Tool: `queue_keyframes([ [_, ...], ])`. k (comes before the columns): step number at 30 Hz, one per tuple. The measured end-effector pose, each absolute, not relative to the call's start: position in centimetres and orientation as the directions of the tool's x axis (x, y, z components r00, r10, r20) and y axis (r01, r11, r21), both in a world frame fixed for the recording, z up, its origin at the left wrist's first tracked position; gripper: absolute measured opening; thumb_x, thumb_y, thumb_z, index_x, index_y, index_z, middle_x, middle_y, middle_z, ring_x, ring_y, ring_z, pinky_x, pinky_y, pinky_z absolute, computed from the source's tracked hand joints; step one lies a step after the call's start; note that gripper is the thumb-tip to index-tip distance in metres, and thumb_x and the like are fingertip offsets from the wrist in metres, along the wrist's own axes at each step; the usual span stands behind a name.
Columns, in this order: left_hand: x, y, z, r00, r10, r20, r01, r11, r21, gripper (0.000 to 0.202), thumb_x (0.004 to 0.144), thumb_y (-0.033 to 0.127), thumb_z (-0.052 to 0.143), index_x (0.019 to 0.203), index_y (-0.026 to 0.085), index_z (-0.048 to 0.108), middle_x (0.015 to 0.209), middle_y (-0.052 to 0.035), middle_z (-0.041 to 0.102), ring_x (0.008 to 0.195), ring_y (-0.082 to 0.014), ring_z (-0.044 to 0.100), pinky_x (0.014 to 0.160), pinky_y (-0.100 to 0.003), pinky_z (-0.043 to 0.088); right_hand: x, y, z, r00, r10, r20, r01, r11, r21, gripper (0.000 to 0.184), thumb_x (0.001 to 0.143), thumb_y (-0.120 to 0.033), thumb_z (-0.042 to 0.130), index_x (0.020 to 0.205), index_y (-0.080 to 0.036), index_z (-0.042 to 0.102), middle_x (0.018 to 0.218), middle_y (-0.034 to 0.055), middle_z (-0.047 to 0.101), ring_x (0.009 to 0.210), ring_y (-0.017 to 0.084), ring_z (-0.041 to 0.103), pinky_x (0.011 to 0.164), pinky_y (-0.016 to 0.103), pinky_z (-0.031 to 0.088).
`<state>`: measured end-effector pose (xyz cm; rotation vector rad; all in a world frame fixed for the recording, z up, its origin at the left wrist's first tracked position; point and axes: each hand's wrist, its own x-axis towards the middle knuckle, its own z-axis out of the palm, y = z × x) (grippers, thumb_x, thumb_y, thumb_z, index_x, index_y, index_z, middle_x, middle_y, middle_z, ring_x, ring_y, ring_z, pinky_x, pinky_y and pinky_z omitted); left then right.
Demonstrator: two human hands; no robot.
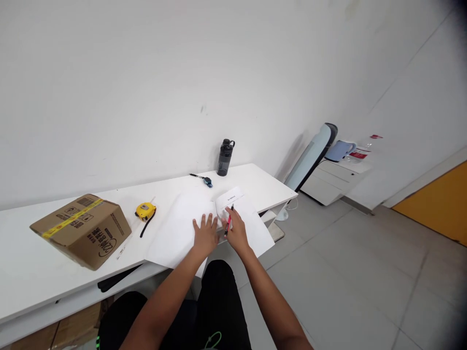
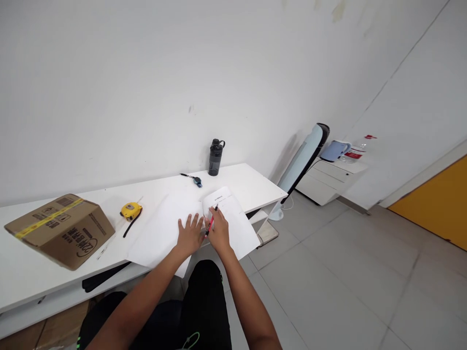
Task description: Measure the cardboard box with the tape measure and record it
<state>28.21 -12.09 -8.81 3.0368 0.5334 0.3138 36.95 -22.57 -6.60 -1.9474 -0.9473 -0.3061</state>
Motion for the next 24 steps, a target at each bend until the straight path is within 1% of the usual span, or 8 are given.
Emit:
queue_keyframes([
  [2, 27.5, -12.6, -9.4, 0.902, 0.360, 0.237, 0.364, -0.931, 0.026, 0.064, 0.088, 0.025, 0.049, 0.150, 0.023, 0.033, 0.157, -0.0096, 0.028, 0.143, -0.0411, 0.022, 0.108, -0.071, 0.016, 37.8, -20.6, -7.0, 0.657, 0.564, 0.500, 0.734, -0.327, -0.595, 0.042, 0.093, -0.033, 0.044, 0.131, -0.018, 0.055, 0.135, 0.0119, 0.058, 0.134, 0.031, 0.043, 0.104, 0.051, 0.042],
  [4, 26.5, -13.2, -9.7, 0.887, 0.382, 0.261, 0.397, -0.918, -0.007, 0.061, 0.086, 0.016, 0.048, 0.146, 0.022, 0.040, 0.156, -0.0093, 0.031, 0.142, -0.0422, 0.025, 0.107, -0.071, 0.019, 37.9, -19.5, -7.2, 0.664, 0.581, 0.470, 0.727, -0.356, -0.588, 0.042, 0.094, -0.034, 0.043, 0.130, -0.017, 0.055, 0.133, 0.0127, 0.059, 0.131, 0.031, 0.046, 0.101, 0.050, 0.044],
  [7, 24.8, -13.9, -10.0, 0.877, 0.386, 0.288, 0.410, -0.912, -0.025, 0.054, 0.086, 0.013, 0.046, 0.140, 0.019, 0.050, 0.153, -0.0104, 0.037, 0.139, -0.0414, 0.033, 0.108, -0.068, 0.025, 36.7, -19.2, -7.5, 0.682, 0.561, 0.470, 0.710, -0.352, -0.610, 0.044, 0.096, -0.039, 0.040, 0.130, -0.016, 0.055, 0.128, 0.0143, 0.061, 0.123, 0.029, 0.053, 0.098, 0.046, 0.046],
  [10, 23.2, -14.5, -10.4, 0.867, 0.375, 0.328, 0.409, -0.912, -0.039, 0.052, 0.086, 0.008, 0.044, 0.136, 0.017, 0.053, 0.146, -0.0111, 0.047, 0.134, -0.0377, 0.041, 0.107, -0.061, 0.033, 34.9, -19.9, -8.0, 0.711, 0.552, 0.436, 0.676, -0.365, -0.640, 0.046, 0.095, -0.041, 0.041, 0.131, -0.016, 0.053, 0.128, 0.0149, 0.060, 0.123, 0.029, 0.052, 0.099, 0.046, 0.044],
  [14, 21.2, -15.3, -10.3, 0.855, 0.290, 0.431, 0.343, -0.938, -0.049, 0.056, 0.085, 0.005, 0.043, 0.139, 0.018, 0.050, 0.141, -0.0101, 0.053, 0.132, -0.0307, 0.047, 0.108, -0.053, 0.036, 32.9, -21.2, -8.6, 0.817, 0.483, 0.315, 0.514, -0.360, -0.779, 0.052, 0.093, -0.047, 0.044, 0.133, -0.015, 0.051, 0.132, 0.0162, 0.058, 0.125, 0.030, 0.050, 0.103, 0.046, 0.041],
  [19, 19.1, -16.6, -7.9, 0.809, 0.168, 0.564, 0.220, -0.975, -0.024, 0.053, 0.086, 0.003, 0.039, 0.136, 0.016, 0.051, 0.137, -0.0083, 0.057, 0.129, -0.0243, 0.051, 0.112, -0.046, 0.032, 31.3, -22.8, -8.1, 0.921, 0.347, 0.179, 0.245, -0.157, -0.957, 0.061, 0.087, -0.053, 0.053, 0.136, -0.018, 0.045, 0.134, 0.0151, 0.056, 0.121, 0.028, 0.054, 0.102, 0.045, 0.042],
  [22, 18.2, -17.2, -6.0, 0.759, 0.146, 0.635, 0.178, -0.984, 0.014, 0.051, 0.087, 0.002, 0.037, 0.135, 0.014, 0.051, 0.133, -0.0083, 0.061, 0.126, -0.0221, 0.054, 0.112, -0.042, 0.031, 30.8, -23.8, -6.9, 0.931, 0.339, 0.133, 0.125, 0.044, -0.991, 0.061, 0.081, -0.054, 0.061, 0.130, -0.020, 0.048, 0.133, 0.0160, 0.056, 0.119, 0.027, 0.056, 0.097, 0.043, 0.047],
  [24, 17.7, -17.5, -5.3, 0.726, 0.127, 0.675, 0.148, -0.989, 0.027, 0.051, 0.088, 0.002, 0.037, 0.136, 0.013, 0.049, 0.132, -0.0088, 0.062, 0.125, -0.0221, 0.055, 0.111, -0.042, 0.032, 30.5, -24.4, -5.9, 0.940, 0.337, 0.052, 0.001, 0.151, -0.989, 0.066, 0.076, -0.053, 0.067, 0.130, -0.022, 0.048, 0.135, 0.0171, 0.054, 0.115, 0.027, 0.058, 0.086, 0.041, 0.052],
])
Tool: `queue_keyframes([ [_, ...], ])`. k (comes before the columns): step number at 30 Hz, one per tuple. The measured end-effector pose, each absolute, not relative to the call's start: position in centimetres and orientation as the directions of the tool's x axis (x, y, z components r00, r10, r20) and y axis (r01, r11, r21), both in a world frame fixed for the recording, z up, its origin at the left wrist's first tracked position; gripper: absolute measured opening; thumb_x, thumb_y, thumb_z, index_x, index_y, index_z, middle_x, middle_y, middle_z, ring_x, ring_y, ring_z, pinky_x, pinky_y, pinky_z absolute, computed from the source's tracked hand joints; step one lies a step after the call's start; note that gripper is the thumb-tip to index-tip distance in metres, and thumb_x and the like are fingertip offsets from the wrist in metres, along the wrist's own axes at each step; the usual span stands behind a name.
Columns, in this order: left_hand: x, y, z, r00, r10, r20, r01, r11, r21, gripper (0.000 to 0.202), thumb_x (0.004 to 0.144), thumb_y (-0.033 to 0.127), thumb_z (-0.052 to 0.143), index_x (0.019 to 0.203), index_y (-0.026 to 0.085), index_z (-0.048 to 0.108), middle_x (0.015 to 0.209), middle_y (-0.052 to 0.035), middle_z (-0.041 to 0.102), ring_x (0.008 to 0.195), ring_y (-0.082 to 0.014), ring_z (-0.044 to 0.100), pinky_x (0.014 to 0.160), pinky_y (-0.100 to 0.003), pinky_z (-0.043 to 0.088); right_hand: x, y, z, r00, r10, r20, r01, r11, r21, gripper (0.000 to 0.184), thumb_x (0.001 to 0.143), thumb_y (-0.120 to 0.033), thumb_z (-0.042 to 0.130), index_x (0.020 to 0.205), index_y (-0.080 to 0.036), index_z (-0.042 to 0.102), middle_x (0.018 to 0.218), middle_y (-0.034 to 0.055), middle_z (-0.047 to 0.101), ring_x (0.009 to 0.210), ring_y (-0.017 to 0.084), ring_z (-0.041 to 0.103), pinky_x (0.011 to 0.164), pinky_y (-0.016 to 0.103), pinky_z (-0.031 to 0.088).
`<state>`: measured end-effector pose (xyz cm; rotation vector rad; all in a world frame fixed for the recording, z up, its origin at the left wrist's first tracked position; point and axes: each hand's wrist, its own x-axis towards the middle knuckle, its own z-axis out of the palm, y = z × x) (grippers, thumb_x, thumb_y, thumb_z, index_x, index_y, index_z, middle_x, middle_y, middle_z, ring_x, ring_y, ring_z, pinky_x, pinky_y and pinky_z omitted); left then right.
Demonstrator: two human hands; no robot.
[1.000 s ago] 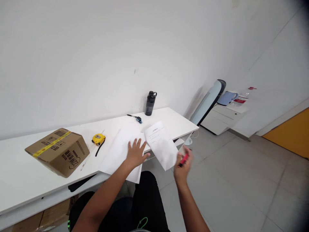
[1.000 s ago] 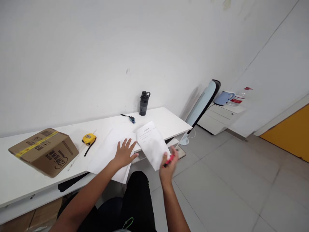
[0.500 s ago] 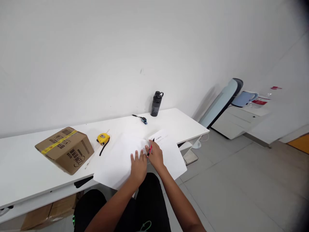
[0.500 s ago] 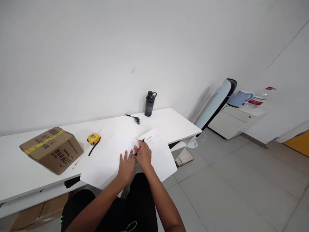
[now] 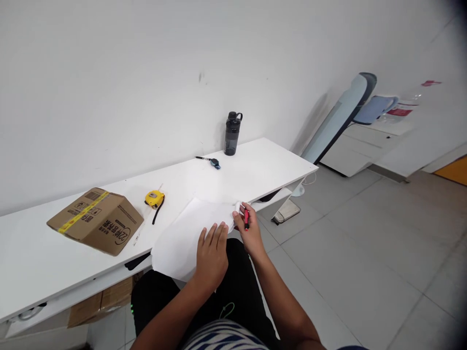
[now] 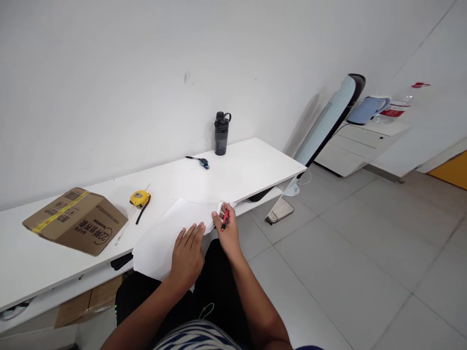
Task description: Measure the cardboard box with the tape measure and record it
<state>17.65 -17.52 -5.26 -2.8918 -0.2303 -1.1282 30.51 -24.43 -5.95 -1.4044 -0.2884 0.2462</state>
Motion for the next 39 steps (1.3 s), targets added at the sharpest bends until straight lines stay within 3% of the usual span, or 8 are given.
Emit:
queue_keyframes([
  [4, 16.8, -17.9, -5.2, 0.683, 0.077, 0.726, 0.084, -0.996, 0.027, 0.053, 0.089, 0.003, 0.036, 0.140, 0.013, 0.044, 0.129, -0.0091, 0.063, 0.123, -0.0221, 0.057, 0.110, -0.041, 0.035, 30.1, -25.3, -4.5, 0.936, 0.338, -0.093, -0.190, 0.266, -0.945, 0.067, 0.074, -0.055, 0.068, 0.130, -0.027, 0.045, 0.134, 0.0132, 0.055, 0.104, 0.025, 0.063, 0.066, 0.032, 0.055],
  [9, 15.7, -18.4, -5.9, 0.665, 0.047, 0.745, 0.038, -0.999, 0.029, 0.057, 0.089, 0.002, 0.037, 0.145, 0.012, 0.036, 0.126, -0.0098, 0.065, 0.124, -0.0209, 0.057, 0.108, -0.040, 0.040, 29.8, -26.0, -3.0, 0.926, 0.370, -0.077, -0.173, 0.235, -0.956, 0.061, 0.077, -0.060, 0.064, 0.126, -0.026, 0.050, 0.126, 0.0094, 0.060, 0.097, 0.022, 0.063, 0.060, 0.026, 0.051],
  [18, 11.2, -18.8, -5.3, 0.600, 0.016, 0.800, -0.049, -0.997, 0.057, 0.048, 0.087, 0.001, 0.041, 0.134, 0.012, 0.045, 0.118, -0.0094, 0.070, 0.126, -0.0200, 0.055, 0.108, -0.042, 0.038, 24.9, -27.5, 0.4, 0.840, 0.510, 0.187, 0.116, 0.168, -0.979, 0.060, 0.077, -0.047, 0.072, 0.129, -0.024, 0.053, 0.127, 0.0124, 0.060, 0.104, 0.024, 0.061, 0.082, 0.037, 0.054],
  [27, 8.7, -17.9, -5.3, 0.598, 0.053, 0.799, -0.031, -0.996, 0.089, 0.046, 0.088, 0.003, 0.040, 0.132, 0.014, 0.044, 0.118, -0.0093, 0.070, 0.129, -0.0186, 0.052, 0.110, -0.044, 0.035, 20.9, -25.7, 1.0, 0.838, 0.423, 0.344, 0.340, 0.088, -0.936, 0.057, 0.079, -0.036, 0.070, 0.131, -0.024, 0.052, 0.122, 0.0116, 0.061, 0.105, 0.024, 0.061, 0.082, 0.038, 0.055],
  [34, 9.5, -18.2, -5.4, 0.549, 0.077, 0.832, -0.007, -0.995, 0.096, 0.040, 0.088, 0.005, 0.045, 0.126, 0.017, 0.049, 0.117, -0.0084, 0.070, 0.132, -0.0198, 0.049, 0.112, -0.046, 0.034, 20.9, -25.9, 0.5, 0.908, 0.289, 0.303, 0.293, 0.078, -0.953, 0.053, 0.078, -0.041, 0.070, 0.125, -0.021, 0.056, 0.116, 0.0110, 0.066, 0.098, 0.023, 0.065, 0.083, 0.039, 0.054],
  [39, 10.4, -17.9, -5.8, 0.525, 0.078, 0.848, -0.003, -0.996, 0.093, 0.040, 0.087, 0.005, 0.048, 0.125, 0.016, 0.049, 0.118, -0.0089, 0.070, 0.134, -0.0213, 0.045, 0.112, -0.047, 0.034, 21.2, -25.9, 0.8, 0.902, 0.333, 0.274, 0.268, 0.064, -0.961, 0.045, 0.081, -0.045, 0.066, 0.119, -0.020, 0.061, 0.114, 0.0094, 0.068, 0.101, 0.024, 0.065, 0.086, 0.038, 0.053],
])
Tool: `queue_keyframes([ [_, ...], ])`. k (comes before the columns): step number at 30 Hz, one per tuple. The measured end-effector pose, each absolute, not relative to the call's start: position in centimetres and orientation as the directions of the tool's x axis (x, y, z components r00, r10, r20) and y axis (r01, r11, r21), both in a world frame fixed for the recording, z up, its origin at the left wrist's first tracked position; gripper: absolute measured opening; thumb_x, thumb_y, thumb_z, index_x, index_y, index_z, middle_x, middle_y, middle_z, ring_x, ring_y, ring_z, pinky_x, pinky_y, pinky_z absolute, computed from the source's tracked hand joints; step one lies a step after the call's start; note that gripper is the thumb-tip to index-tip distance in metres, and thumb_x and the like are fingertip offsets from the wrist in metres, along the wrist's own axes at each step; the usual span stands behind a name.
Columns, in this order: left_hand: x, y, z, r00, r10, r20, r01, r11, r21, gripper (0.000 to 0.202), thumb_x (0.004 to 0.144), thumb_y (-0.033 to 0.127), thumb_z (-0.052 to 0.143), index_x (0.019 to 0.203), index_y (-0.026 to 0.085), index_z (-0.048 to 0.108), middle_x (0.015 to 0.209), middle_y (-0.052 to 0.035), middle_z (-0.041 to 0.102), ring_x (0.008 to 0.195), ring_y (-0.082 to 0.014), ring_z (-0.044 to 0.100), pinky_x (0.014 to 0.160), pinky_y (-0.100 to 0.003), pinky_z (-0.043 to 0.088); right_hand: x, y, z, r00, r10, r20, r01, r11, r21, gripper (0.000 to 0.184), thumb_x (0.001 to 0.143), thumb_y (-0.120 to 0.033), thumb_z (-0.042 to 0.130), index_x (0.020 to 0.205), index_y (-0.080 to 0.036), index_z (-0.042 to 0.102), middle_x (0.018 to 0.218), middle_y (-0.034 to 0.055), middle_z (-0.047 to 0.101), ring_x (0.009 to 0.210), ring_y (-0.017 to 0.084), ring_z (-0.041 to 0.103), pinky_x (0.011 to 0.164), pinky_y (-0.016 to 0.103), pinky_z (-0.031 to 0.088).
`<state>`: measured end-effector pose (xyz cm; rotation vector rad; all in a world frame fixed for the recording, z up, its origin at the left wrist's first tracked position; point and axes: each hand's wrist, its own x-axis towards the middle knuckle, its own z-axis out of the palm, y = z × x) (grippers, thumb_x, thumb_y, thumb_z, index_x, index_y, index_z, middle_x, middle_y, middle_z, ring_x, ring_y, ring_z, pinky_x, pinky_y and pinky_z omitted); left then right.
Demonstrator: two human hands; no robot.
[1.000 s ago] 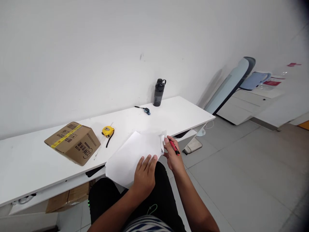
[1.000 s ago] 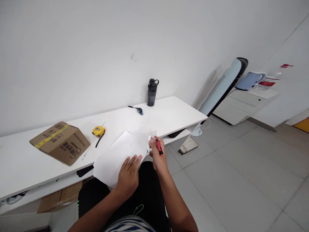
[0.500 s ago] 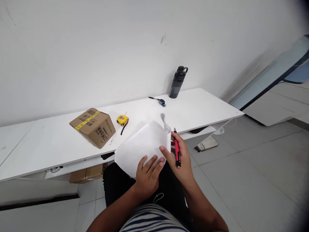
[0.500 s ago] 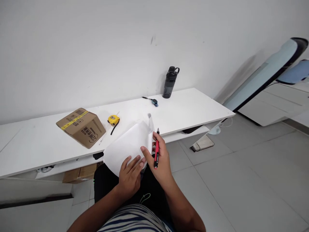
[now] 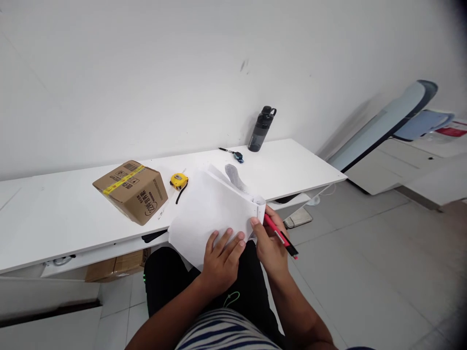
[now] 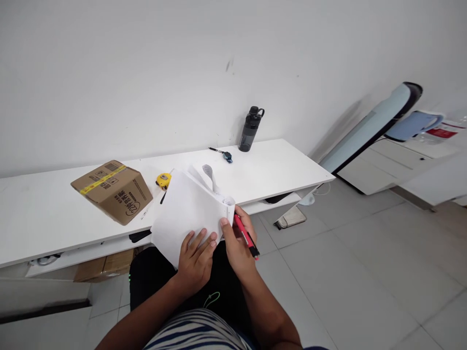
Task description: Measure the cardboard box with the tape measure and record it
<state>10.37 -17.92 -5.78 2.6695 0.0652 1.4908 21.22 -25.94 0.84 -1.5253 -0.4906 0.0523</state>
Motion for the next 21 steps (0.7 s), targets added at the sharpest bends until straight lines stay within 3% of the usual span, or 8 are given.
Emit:
queue_keyframes([
  [6, 11.6, -17.2, -6.8, 0.549, 0.048, 0.834, 0.011, -0.999, 0.050, 0.038, 0.090, 0.009, 0.049, 0.127, 0.018, 0.051, 0.118, -0.0080, 0.070, 0.133, -0.0193, 0.047, 0.116, -0.045, 0.029, 21.4, -25.6, 2.6, 0.815, 0.452, 0.362, 0.435, -0.065, -0.898, 0.039, 0.086, -0.045, 0.059, 0.117, -0.021, 0.064, 0.089, 0.0054, 0.070, 0.075, 0.019, 0.065, 0.061, 0.029, 0.053],
  [11, 12.5, -17.3, -7.6, 0.516, 0.063, 0.854, 0.011, -0.998, 0.067, 0.034, 0.088, 0.007, 0.052, 0.122, 0.015, 0.053, 0.112, -0.0090, 0.072, 0.127, -0.0202, 0.053, 0.115, -0.046, 0.029, 21.5, -25.3, 2.9, 0.745, 0.484, 0.459, 0.558, -0.077, -0.826, 0.037, 0.085, -0.042, 0.061, 0.116, -0.022, 0.064, 0.075, 0.0006, 0.066, 0.062, 0.017, 0.061, 0.062, 0.030, 0.052],
  [15, 12.5, -17.3, -8.0, 0.521, 0.061, 0.852, 0.017, -0.998, 0.061, 0.037, 0.088, 0.006, 0.053, 0.123, 0.017, 0.049, 0.114, -0.0091, 0.071, 0.129, -0.0207, 0.052, 0.113, -0.048, 0.031, 21.7, -25.7, 3.0, 0.789, 0.510, 0.344, 0.412, -0.021, -0.911, 0.037, 0.086, -0.044, 0.059, 0.114, -0.021, 0.066, 0.075, 0.0019, 0.067, 0.065, 0.017, 0.062, 0.059, 0.028, 0.052],
  [21, 12.3, -17.3, -6.7, 0.487, 0.011, 0.873, 0.011, -1.000, 0.006, 0.038, 0.089, 0.010, 0.053, 0.125, 0.020, 0.048, 0.112, -0.0068, 0.072, 0.135, -0.0204, 0.044, 0.114, -0.050, 0.029, 22.9, -26.3, 2.3, 0.830, 0.527, 0.182, 0.152, 0.101, -0.983, 0.037, 0.080, -0.049, 0.067, 0.103, -0.021, 0.068, 0.090, 0.0043, 0.071, 0.081, 0.021, 0.065, 0.071, 0.032, 0.053],
])
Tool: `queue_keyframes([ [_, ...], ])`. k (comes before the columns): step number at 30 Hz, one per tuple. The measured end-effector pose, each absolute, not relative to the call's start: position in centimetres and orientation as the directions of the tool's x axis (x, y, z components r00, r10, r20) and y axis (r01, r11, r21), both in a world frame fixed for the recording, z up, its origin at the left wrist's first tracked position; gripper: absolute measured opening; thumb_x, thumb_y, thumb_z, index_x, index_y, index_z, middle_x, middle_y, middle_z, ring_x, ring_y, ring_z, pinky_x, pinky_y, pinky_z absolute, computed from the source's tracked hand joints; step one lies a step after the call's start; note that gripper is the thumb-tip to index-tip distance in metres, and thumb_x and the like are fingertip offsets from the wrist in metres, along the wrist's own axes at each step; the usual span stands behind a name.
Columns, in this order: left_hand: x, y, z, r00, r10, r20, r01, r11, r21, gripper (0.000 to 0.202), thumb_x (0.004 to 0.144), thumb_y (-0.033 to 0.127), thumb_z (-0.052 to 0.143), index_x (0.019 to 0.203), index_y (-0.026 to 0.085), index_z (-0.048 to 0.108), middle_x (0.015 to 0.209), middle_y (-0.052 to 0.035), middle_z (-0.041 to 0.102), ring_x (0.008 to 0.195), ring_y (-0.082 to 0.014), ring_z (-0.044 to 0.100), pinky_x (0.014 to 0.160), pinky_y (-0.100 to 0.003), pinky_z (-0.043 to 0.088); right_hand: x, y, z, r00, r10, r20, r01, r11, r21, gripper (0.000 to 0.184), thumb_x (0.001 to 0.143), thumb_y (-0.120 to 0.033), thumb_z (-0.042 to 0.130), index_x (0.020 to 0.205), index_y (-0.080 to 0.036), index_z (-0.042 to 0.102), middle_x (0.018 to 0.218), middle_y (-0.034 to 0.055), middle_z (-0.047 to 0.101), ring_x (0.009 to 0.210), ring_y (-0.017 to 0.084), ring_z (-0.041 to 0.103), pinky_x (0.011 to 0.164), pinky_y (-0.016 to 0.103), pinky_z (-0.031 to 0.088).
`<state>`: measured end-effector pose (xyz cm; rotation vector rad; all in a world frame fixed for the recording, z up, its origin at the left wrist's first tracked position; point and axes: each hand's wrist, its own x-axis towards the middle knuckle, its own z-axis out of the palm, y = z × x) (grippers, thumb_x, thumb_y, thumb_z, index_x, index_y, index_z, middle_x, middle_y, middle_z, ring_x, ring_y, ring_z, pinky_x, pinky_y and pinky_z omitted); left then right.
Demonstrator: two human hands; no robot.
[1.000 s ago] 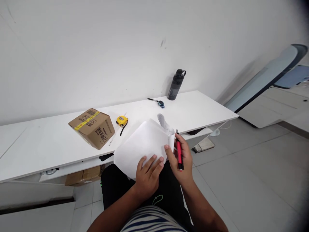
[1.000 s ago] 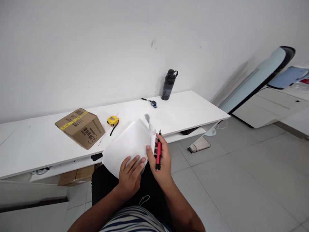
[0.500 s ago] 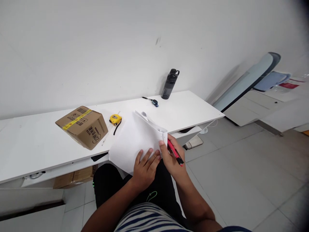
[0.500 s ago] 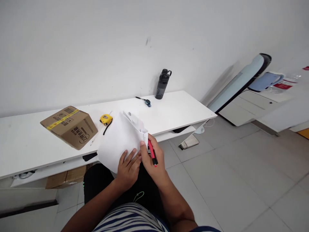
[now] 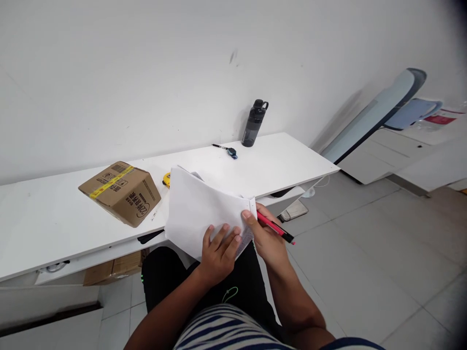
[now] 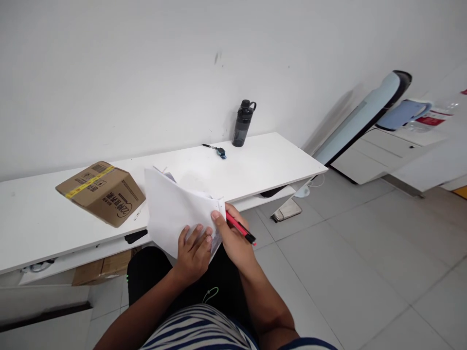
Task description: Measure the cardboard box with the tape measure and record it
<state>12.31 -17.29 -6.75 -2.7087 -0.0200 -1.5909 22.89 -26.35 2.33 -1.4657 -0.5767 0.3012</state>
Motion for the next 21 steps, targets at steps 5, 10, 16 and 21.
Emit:
queue_keyframes([
  [5, 12.0, -16.7, -3.8, 0.561, -0.132, 0.817, -0.103, -0.991, -0.090, 0.034, 0.095, 0.036, 0.042, 0.124, 0.024, 0.054, 0.123, -0.0053, 0.067, 0.142, -0.0236, 0.033, 0.117, -0.054, 0.022, 23.7, -25.9, 2.2, 0.830, 0.550, 0.096, -0.107, 0.325, -0.940, 0.037, 0.082, -0.053, 0.062, 0.102, -0.021, 0.062, 0.088, 0.0046, 0.071, 0.084, 0.023, 0.067, 0.072, 0.036, 0.054],
  [10, 11.9, -15.3, 1.1, 0.537, -0.121, 0.835, 0.000, -0.990, -0.143, 0.033, 0.092, 0.029, 0.051, 0.123, 0.024, 0.056, 0.126, -0.0066, 0.065, 0.144, -0.0272, 0.026, 0.115, -0.057, 0.020, 24.0, -25.9, 2.4, 0.766, 0.637, 0.086, -0.208, 0.372, -0.904, 0.034, 0.080, -0.051, 0.066, 0.099, -0.023, 0.062, 0.086, 0.0035, 0.071, 0.085, 0.024, 0.067, 0.074, 0.038, 0.054],
  [16, 12.3, -13.2, 7.5, 0.810, 0.068, 0.583, 0.135, -0.988, -0.073, 0.061, 0.086, 0.053, 0.060, 0.136, 0.020, 0.047, 0.128, -0.0123, 0.063, 0.122, -0.0291, 0.053, 0.111, -0.050, 0.024, 24.2, -26.3, 1.0, 0.690, 0.719, 0.085, -0.221, 0.320, -0.921, 0.030, 0.082, -0.044, 0.068, 0.106, -0.024, 0.068, 0.094, 0.0036, 0.072, 0.085, 0.021, 0.067, 0.075, 0.033, 0.052],
  [21, 12.5, -11.7, 9.6, 0.927, -0.054, 0.372, -0.052, -0.999, -0.015, 0.046, 0.082, 0.060, 0.059, 0.100, 0.017, 0.064, 0.085, -0.0041, 0.068, 0.083, -0.0207, 0.062, 0.096, -0.042, 0.037, 24.8, -27.1, 0.9, 0.564, 0.817, 0.121, -0.125, 0.230, -0.965, 0.029, 0.085, -0.045, 0.066, 0.106, -0.025, 0.070, 0.100, 0.0044, 0.072, 0.090, 0.021, 0.066, 0.075, 0.031, 0.052],
])
